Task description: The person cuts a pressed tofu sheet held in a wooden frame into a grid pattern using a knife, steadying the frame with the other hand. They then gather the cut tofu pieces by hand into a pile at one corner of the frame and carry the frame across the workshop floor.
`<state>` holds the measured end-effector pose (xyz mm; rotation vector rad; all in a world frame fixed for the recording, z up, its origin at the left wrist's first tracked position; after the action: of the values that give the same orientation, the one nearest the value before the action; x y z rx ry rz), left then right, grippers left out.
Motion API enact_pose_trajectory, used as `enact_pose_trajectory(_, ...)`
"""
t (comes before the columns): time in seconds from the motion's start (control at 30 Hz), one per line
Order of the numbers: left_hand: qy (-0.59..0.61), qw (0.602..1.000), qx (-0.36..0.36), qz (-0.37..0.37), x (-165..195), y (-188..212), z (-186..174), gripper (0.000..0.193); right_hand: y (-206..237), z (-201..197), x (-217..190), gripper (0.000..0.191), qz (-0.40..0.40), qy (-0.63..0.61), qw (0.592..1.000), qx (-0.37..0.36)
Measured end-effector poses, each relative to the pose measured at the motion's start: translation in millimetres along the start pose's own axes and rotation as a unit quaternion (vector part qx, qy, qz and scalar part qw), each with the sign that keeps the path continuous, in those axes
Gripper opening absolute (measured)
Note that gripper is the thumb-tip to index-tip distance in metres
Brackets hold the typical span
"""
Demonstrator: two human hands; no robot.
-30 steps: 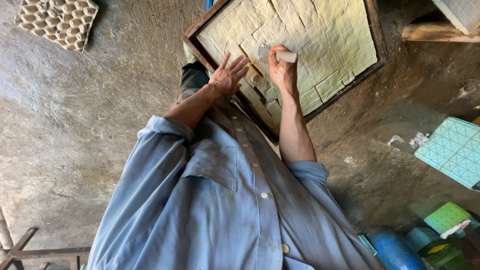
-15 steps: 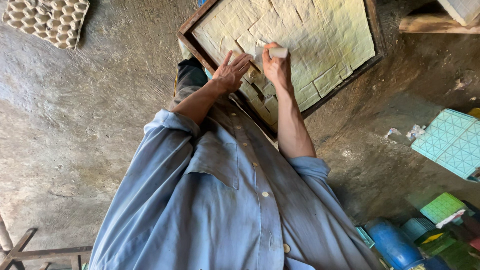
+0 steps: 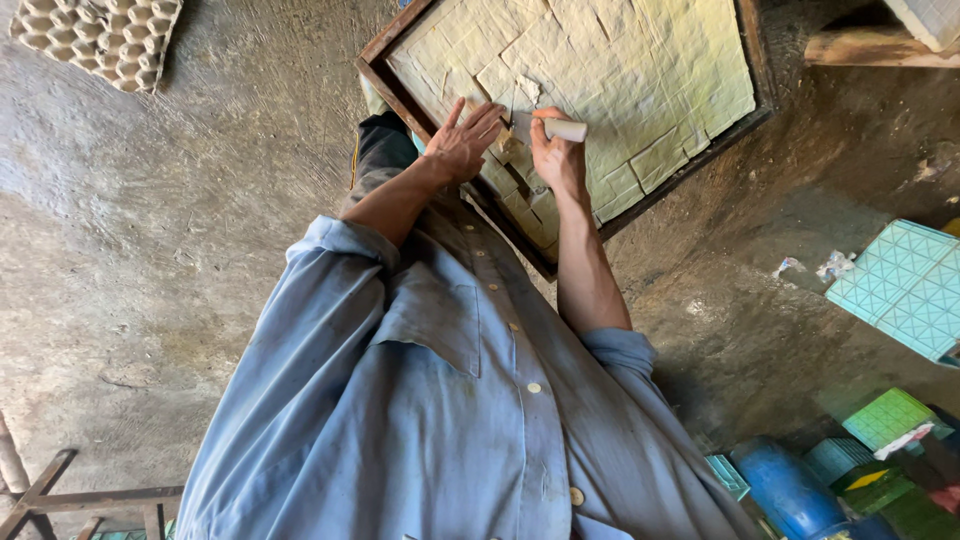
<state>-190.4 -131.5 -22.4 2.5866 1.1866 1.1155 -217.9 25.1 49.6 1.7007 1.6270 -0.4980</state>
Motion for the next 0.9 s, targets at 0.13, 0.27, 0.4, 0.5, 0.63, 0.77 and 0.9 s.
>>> enact_pose_trajectory(0.13,-0.036,0.999,-0.035,0.005,-0.2,4.8,11.0,0.068,1.8,1.0,11.2,0.014,0.092,-0.036,0.995,-0.009)
enact_pose_trajectory(0.27,-0.065,0.995,-0.038,0.064,12.1,10.6,24.1,0.064,-0.4,6.9,8.7,0.014,0.005,-0.012,1.000,0.014)
enact_pose_trajectory(0.4,-0.072,0.992,-0.061,0.079,18.5,14.7,34.2,0.062,1.5,9.7,5.4,0.010,-0.070,0.024,0.997,0.033)
enact_pose_trajectory(0.5,-0.063,0.993,-0.046,0.087,18.8,16.1,32.4,0.065,7.8,10.8,9.3,0.007,-0.073,0.024,0.997,0.022)
enact_pose_trajectory(0.63,-0.047,0.995,-0.057,0.071,17.2,18.7,31.2,0.065,25.6,8.6,0.5,0.006,-0.165,-0.003,0.986,0.031)
enact_pose_trajectory(0.77,-0.042,0.996,-0.047,0.070,18.9,19.5,30.0,0.070,39.8,8.4,-5.8,0.011,-0.196,0.024,0.980,0.033)
enact_pose_trajectory(0.9,-0.049,0.996,-0.052,0.060,17.8,18.8,34.3,0.066,47.9,9.0,-9.7,0.009,-0.166,0.027,0.986,0.001)
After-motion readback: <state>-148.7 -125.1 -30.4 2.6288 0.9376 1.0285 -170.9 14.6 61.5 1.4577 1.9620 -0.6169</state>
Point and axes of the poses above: each hand's wrist, its own y-axis away from the middle knuckle, its own z-axis out of the palm, x = y × z, the point moved 6 cm from there along -y, towards the middle knuckle, and after that the axes turned 3 degrees about -x, right-handed, at the moved point
